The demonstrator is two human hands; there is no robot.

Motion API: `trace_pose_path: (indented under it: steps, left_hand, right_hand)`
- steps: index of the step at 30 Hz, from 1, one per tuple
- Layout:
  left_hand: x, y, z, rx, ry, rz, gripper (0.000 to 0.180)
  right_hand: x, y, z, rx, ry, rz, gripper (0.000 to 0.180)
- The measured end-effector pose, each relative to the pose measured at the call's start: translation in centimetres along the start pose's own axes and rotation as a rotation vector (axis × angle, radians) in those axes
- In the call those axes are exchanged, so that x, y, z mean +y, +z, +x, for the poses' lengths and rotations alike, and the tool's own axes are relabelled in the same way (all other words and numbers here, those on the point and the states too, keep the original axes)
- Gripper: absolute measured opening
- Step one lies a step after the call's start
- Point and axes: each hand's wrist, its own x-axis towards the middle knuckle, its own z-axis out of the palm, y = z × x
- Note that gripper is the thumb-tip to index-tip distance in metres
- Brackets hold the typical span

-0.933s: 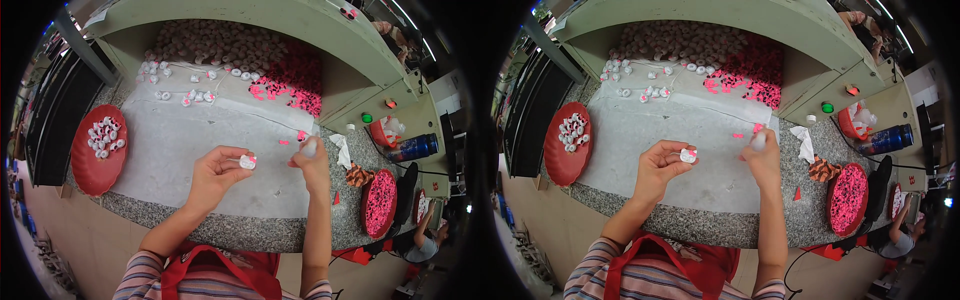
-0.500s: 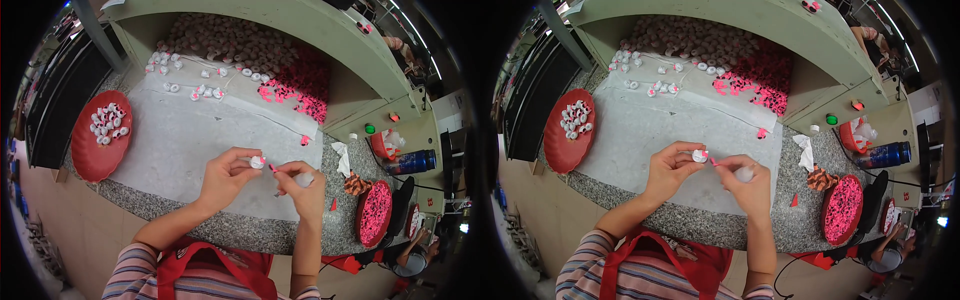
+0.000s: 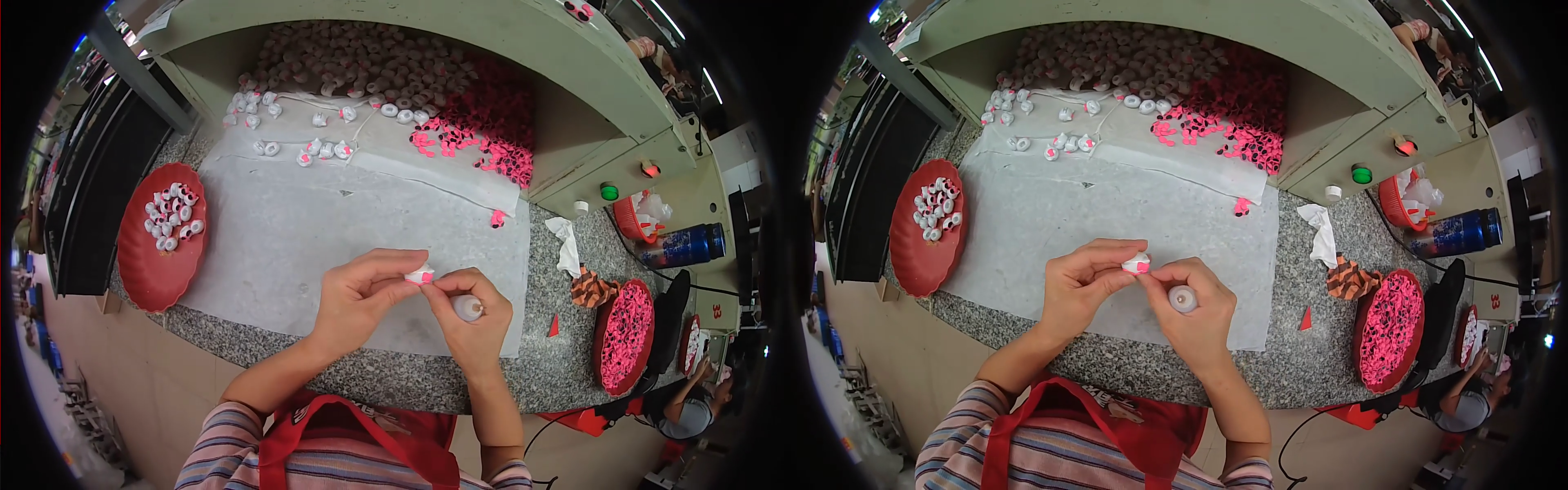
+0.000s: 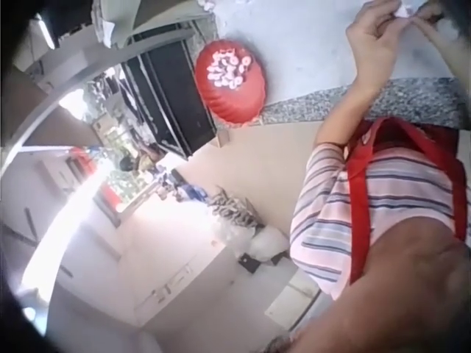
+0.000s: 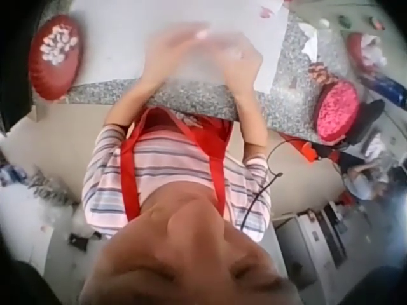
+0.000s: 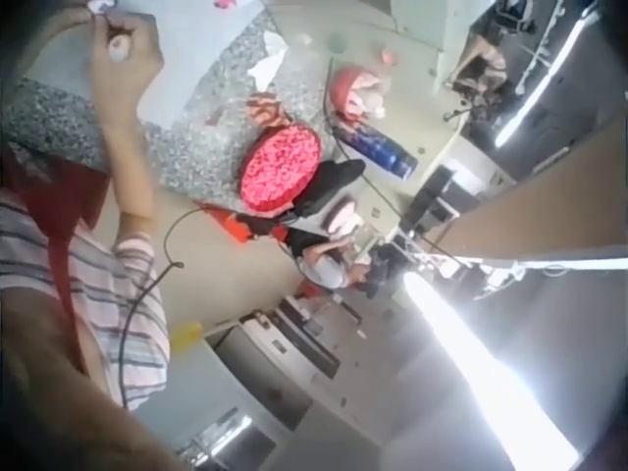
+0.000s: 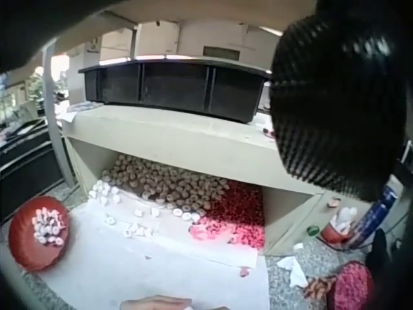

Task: Assembling small ceramic components using a squeeze bottle of adhesive at a production workbench.

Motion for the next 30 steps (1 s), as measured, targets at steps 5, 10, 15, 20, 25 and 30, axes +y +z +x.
trace_pose_path:
  steps: [5,10,15,20,25,30]
  left_hand:
    - [0.1,0.2,-0.1,0.005,-0.050,-0.036,0.026]
    - [-0.6,0.3,-0.3,0.006,0.088,0.109,0.026]
    - [-1.1,0.5,-0.2,0.053,0.058,0.114,0.025]
    - [-1.3,-0.1,0.5,0.113,-0.212,-0.147,0.023]
    - [-0.7,-0.9,0.3,0.101,-0.386,-0.361,0.026]
    - [0.4,-0.6,0.2,-0.118,-0.153,-0.137,0.027]
  right_hand:
    - [0.0,0.0,-0.1,0.001,0.005,-0.001,0.010]
    - [0.4,0.0,0.1,-0.008,-0.009,0.011,0.010]
    - [1.2,-0.1,0.4,-0.021,0.039,0.033,0.012]
    - [1.7,0.3,1.0,0.036,-0.004,0.047,0.018]
    - [1.8,0.2,1.0,-0.084,-0.369,0.058,0.022]
    - [1.5,-1.0,1.0,-0.162,-0.133,0.299,0.019]
